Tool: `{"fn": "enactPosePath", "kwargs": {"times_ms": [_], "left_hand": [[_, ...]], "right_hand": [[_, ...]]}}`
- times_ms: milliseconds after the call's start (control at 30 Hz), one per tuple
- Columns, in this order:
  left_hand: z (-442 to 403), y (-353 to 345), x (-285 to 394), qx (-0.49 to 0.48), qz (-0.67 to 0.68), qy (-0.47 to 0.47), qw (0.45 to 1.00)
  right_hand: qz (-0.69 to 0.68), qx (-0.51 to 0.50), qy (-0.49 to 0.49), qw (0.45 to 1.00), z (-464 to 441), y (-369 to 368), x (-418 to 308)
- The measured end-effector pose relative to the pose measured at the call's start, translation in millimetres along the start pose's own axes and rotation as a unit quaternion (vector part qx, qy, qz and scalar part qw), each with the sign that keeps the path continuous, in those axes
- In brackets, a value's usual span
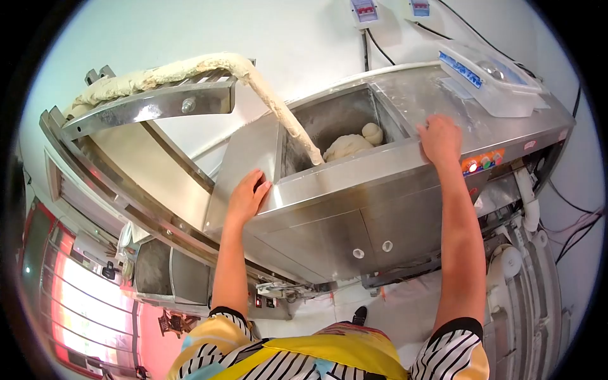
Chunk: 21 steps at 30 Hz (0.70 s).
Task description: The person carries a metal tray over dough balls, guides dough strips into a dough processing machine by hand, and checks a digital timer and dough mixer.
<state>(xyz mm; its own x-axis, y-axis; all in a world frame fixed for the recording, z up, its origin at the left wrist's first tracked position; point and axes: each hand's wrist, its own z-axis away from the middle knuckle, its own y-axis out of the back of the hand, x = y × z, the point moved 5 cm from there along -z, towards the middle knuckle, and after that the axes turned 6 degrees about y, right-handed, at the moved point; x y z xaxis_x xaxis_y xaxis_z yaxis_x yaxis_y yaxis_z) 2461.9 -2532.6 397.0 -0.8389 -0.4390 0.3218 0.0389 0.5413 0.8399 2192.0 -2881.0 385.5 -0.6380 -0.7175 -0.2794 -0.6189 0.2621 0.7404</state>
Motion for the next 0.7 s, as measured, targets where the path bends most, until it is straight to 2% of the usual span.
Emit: {"fn": "enactPosePath", "kwargs": {"times_ms": [133, 233, 533, 633, 700], "left_hand": [[2.3, 0.0, -0.8, 0.038, -0.020, -0.031, 0.999], [-0.1, -3.8, -8.2, 0.001, -0.025, 0.004, 1.000], [3.2, -3.5, -9.5, 0.038, -0.017, 0.001, 0.999], [-0.4, 0.1, -3.6, -0.055, -0.011, 0.054, 0.997], [1.3, 1.5, -1.3, -0.022, -0.010, 0.030, 0.999]], "right_hand": [[-0.002, -0.009, -0.006, 1.000, 0.1, 3.3, -2.7], [-0.005, 0.001, -0.005, 1.000, 0.1, 1.9, -1.4], [-0.022, 0.008, -0.005, 1.000, 0.8, 4.3, -2.9], [-0.027, 0.011, -0.004, 1.000, -0.3, 3.8, -2.6], [-0.022, 0.003, -0.008, 1.000, 0.2, 4.9, -3.4]]}}
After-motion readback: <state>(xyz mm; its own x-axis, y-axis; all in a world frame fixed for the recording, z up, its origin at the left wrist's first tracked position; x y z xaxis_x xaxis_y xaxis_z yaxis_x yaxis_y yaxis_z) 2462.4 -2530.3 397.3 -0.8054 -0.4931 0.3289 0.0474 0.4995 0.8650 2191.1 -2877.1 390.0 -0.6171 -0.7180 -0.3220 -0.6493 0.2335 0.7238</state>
